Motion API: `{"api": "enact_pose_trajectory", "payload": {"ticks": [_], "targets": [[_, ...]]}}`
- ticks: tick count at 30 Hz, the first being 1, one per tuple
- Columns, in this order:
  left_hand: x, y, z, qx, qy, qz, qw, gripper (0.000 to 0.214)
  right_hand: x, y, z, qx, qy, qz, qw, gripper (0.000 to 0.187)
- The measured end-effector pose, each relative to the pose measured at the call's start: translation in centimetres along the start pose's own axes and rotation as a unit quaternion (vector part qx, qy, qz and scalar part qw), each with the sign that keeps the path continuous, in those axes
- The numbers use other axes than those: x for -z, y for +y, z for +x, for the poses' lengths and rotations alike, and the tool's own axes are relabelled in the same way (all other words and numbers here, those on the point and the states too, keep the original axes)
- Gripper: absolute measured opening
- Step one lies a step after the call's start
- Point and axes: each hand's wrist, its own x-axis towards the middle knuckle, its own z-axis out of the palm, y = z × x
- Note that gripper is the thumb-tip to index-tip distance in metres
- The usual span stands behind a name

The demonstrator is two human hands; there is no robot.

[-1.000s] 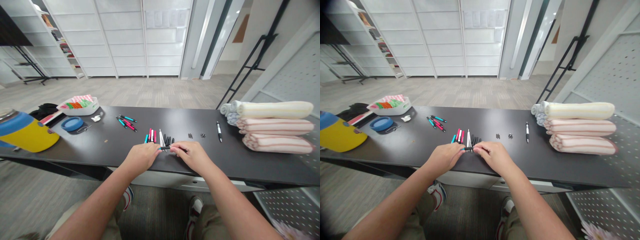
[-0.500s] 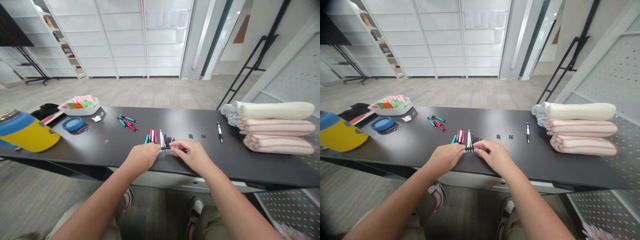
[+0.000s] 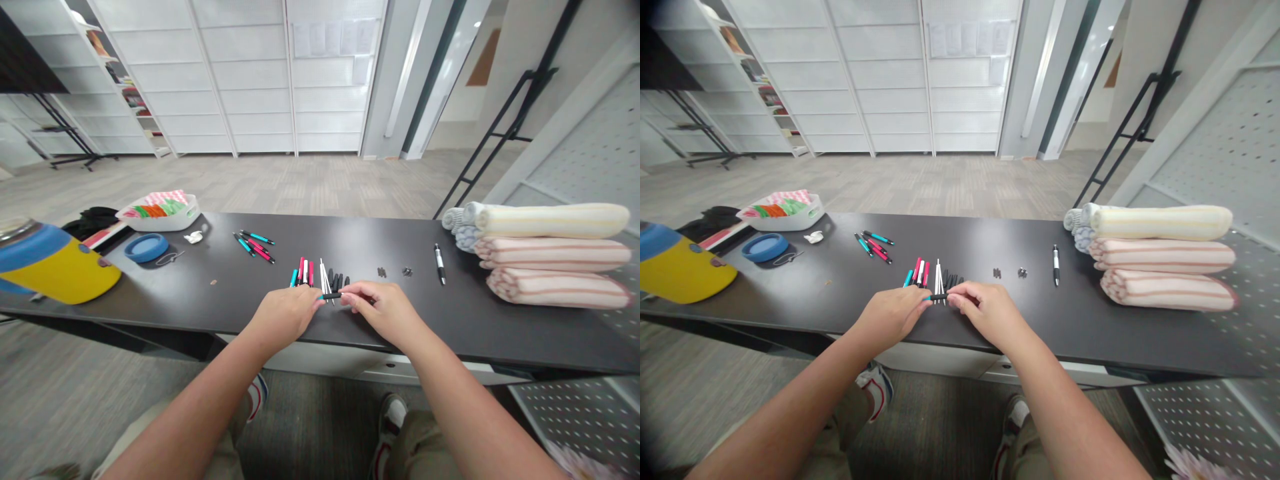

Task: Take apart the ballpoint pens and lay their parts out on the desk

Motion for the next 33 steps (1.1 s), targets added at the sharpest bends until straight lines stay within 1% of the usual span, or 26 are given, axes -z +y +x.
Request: {"api": "enact_pose_trajectory", "payload": {"ticks": [2,5,6,10,15,18,20,22,24,27,30,33], "targets": [[0.0,0.0,0.0,0.003,0.001,0.002,1.000,0.028,0.0,0.1,0.0,0.005,0.001,0.004,1.000,0.016],[0.0,0.0,0.1,0.002,0.000,-0.001,1.000,0.028,0.0,0.1,0.0,0.004,0.010,0.015,1.000,0.028],[0.0,0.0,0.1,0.001,0.000,-0.002,1.000,0.028,0.0,0.1,0.0,0.002,0.008,0.014,1.000,0.028],[0.0,0.0,0.1,-0.001,-0.003,0.004,1.000,0.028,0.1,0.0,0.0,0.011,0.001,-0.013,1.000,0.017],[-0.1,0.0,0.1,0.011,0.009,-0.003,1.000,0.031,0.5,-0.1,0.0,0.028,0.033,-0.018,0.999,0.015],[-0.3,-0.1,0.0,0.011,0.021,-0.003,1.000,0.032,1.8,0.4,0.2,0.040,0.062,-0.050,0.996,0.016],[-0.3,-0.1,0.0,0.007,0.024,-0.002,1.000,0.033,3.3,1.1,0.1,0.037,0.095,-0.098,0.990,0.019],[-0.3,-0.1,0.0,0.005,0.023,-0.001,1.000,0.032,5.0,2.1,-0.1,0.029,0.112,-0.160,0.980,0.022],[-0.3,-0.1,0.0,0.003,0.027,-0.001,1.000,0.031,6.8,3.3,-0.6,0.010,0.114,-0.235,0.965,0.023],[-0.2,0.0,0.0,-0.002,0.042,-0.005,0.999,0.027,8.8,5.0,-1.5,-0.071,0.107,-0.339,0.932,0.017],[-0.1,0.0,0.1,-0.003,0.048,-0.004,0.999,0.026,9.6,6.1,-2.0,-0.154,0.111,-0.362,0.913,0.007],[-0.1,0.0,0.1,-0.002,0.048,-0.001,0.999,0.027,9.6,6.7,-1.8,-0.198,0.129,-0.348,0.907,0.003]]}}
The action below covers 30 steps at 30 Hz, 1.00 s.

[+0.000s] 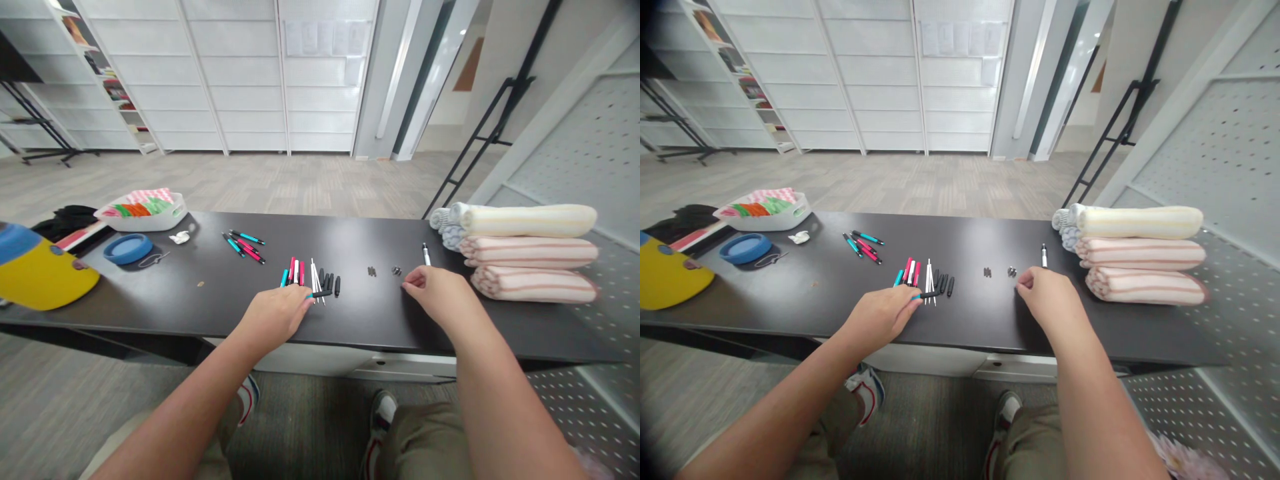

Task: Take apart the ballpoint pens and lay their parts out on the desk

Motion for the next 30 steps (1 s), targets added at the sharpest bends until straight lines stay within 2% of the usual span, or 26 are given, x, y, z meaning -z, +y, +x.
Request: {"api": "enact_pose_trajectory", "payload": {"ticks": [7,15,21,23,24,27,30], "targets": [[-0.1,-0.1,-0.1,0.000,-0.005,-0.007,1.000,0.027,-0.7,-0.3,0.4,-0.039,0.011,0.091,0.995,0.012],[-0.1,-0.2,-0.1,-0.006,0.002,-0.007,1.000,0.027,-1.6,-0.3,0.5,-0.071,0.053,0.111,0.990,0.021],[0.0,0.0,-0.1,-0.004,-0.001,-0.008,1.000,0.027,-0.3,-1.6,-0.2,-0.058,0.076,0.103,0.990,0.018],[0.1,0.0,-0.1,-0.006,-0.002,-0.009,1.000,0.026,0.4,-3.2,-0.9,-0.028,0.090,0.108,0.990,0.019],[0.2,0.1,-0.1,-0.006,-0.003,-0.009,1.000,0.026,0.7,-4.2,-1.3,0.009,0.084,0.132,0.988,0.020],[0.2,0.1,-0.1,-0.007,-0.006,-0.005,1.000,0.026,0.8,-7.5,-2.6,0.149,0.000,0.203,0.968,0.028],[0.2,0.2,-0.1,-0.005,-0.008,-0.002,1.000,0.026,0.0,-10.2,-3.6,0.211,-0.085,0.259,0.939,0.024]]}}
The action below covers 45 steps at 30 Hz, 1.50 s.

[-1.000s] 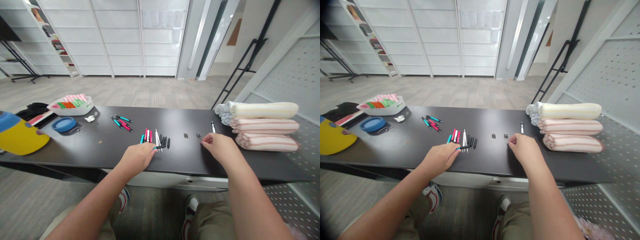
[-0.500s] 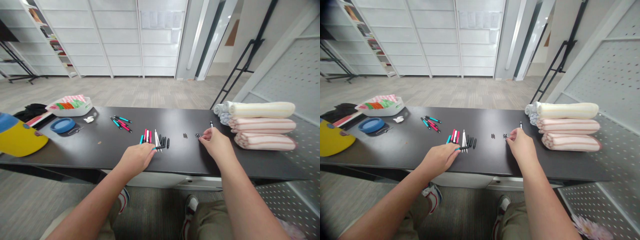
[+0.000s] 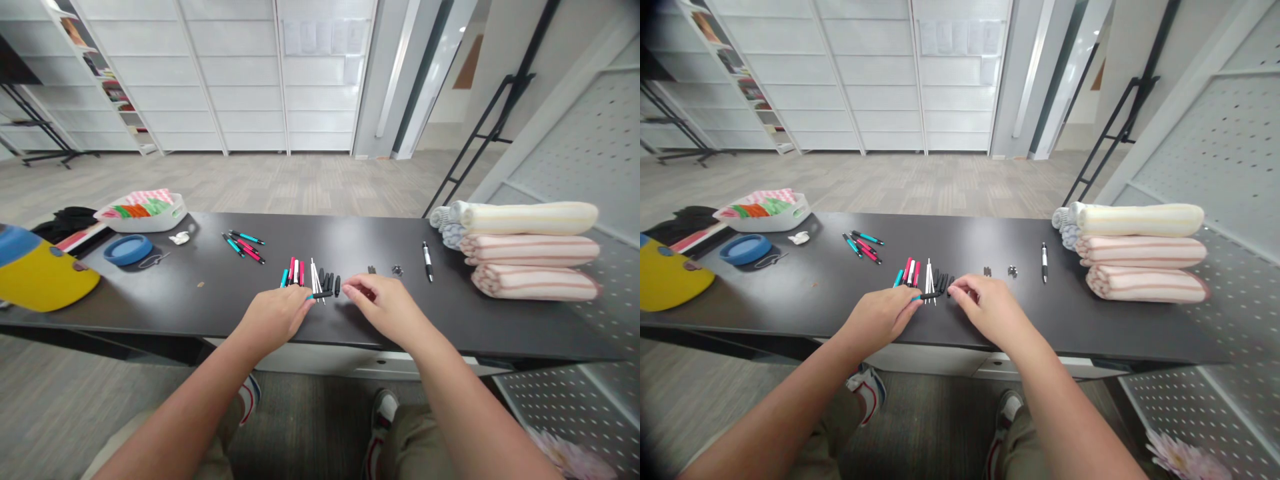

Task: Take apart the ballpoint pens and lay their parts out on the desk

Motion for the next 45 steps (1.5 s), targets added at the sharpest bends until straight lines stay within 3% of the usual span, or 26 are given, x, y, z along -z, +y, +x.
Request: {"api": "enact_pose_trajectory", "payload": {"ticks": [6,11,17,21,27,31,35,40,45], "targets": [[-0.1,0.0,-0.1,-0.017,-0.012,0.014,1.000,0.030,-2.6,-0.8,0.3,0.025,-0.034,0.054,0.998,0.019],[0.0,0.2,0.0,-0.010,-0.032,0.026,0.999,0.030,-3.0,-0.8,0.3,0.056,-0.040,0.043,0.997,0.027],[0.3,0.2,0.2,-0.009,-0.056,0.016,0.998,0.027,-3.0,-0.8,0.4,0.085,-0.021,0.047,0.995,0.023],[0.0,0.0,0.0,-0.029,-0.015,0.028,0.999,0.028,-3.0,-0.9,0.2,0.071,-0.030,0.026,0.997,0.023],[-0.3,0.3,-0.9,-0.104,0.044,0.036,0.993,0.026,-3.4,-1.4,0.0,0.068,-0.073,-0.044,0.994,0.046],[-0.3,0.3,-0.9,-0.097,0.056,0.027,0.993,0.027,-4.0,-1.5,0.3,0.077,-0.044,-0.037,0.995,0.046],[-0.4,-0.1,-0.3,-0.061,0.015,-0.035,0.997,0.026,-4.5,-1.5,0.4,0.104,-0.014,-0.032,0.994,0.044],[-0.2,-0.9,0.3,-0.070,-0.033,-0.159,0.984,0.025,-4.8,-1.5,0.2,0.167,0.021,-0.072,0.983,0.045],[0.1,-1.2,0.3,-0.066,-0.063,-0.192,0.977,0.032,-4.8,-1.4,0.2,0.208,0.037,-0.103,0.972,0.045]]}}
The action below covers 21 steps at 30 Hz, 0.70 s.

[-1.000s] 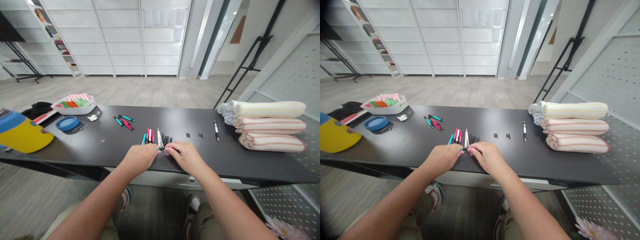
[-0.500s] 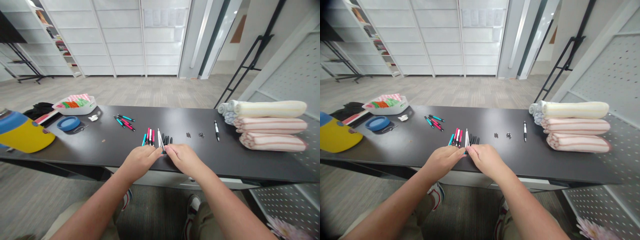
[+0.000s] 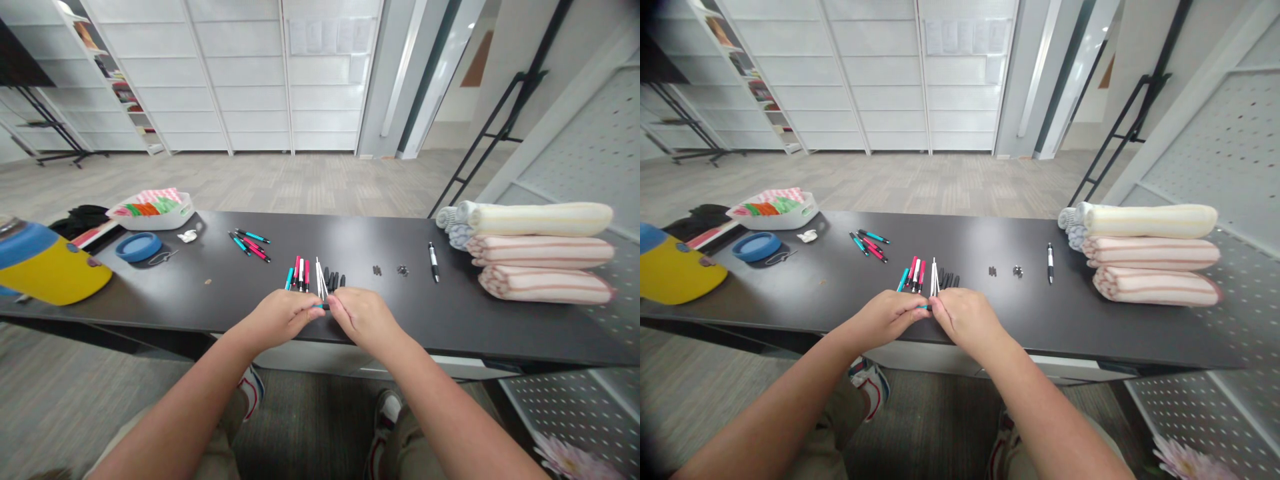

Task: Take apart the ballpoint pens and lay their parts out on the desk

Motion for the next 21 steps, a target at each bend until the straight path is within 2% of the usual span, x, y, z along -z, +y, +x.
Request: {"api": "enact_pose_trajectory", "payload": {"ticks": [3,5,8,11,14,17,21], "targets": [[-0.5,0.2,-0.2,-0.013,0.043,0.050,0.998,0.029,0.3,-0.1,0.1,-0.039,-0.015,0.032,0.999,0.045],[-1.0,0.5,-0.5,-0.029,0.100,0.123,0.987,0.024,0.5,-0.3,0.2,-0.106,-0.025,0.080,0.991,0.048],[-1.4,1.0,-0.9,-0.070,0.166,0.211,0.961,0.023,0.5,-0.8,0.5,-0.207,-0.049,0.155,0.965,0.055],[-1.4,1.4,-1.2,-0.086,0.200,0.232,0.948,0.027,0.1,-1.0,0.7,-0.282,-0.049,0.205,0.936,0.062],[-1.2,1.5,-1.0,-0.060,0.224,0.208,0.950,0.024,-0.2,-0.7,0.7,-0.337,-0.038,0.247,0.908,0.061],[-0.9,1.4,-0.5,-0.027,0.203,0.140,0.969,0.034,-0.2,-0.3,0.7,-0.346,-0.038,0.269,0.898,0.060],[-0.1,1.1,0.2,0.027,0.084,-0.047,0.995,0.041,0.3,-0.3,0.6,-0.287,-0.024,0.224,0.931,0.057]]}}
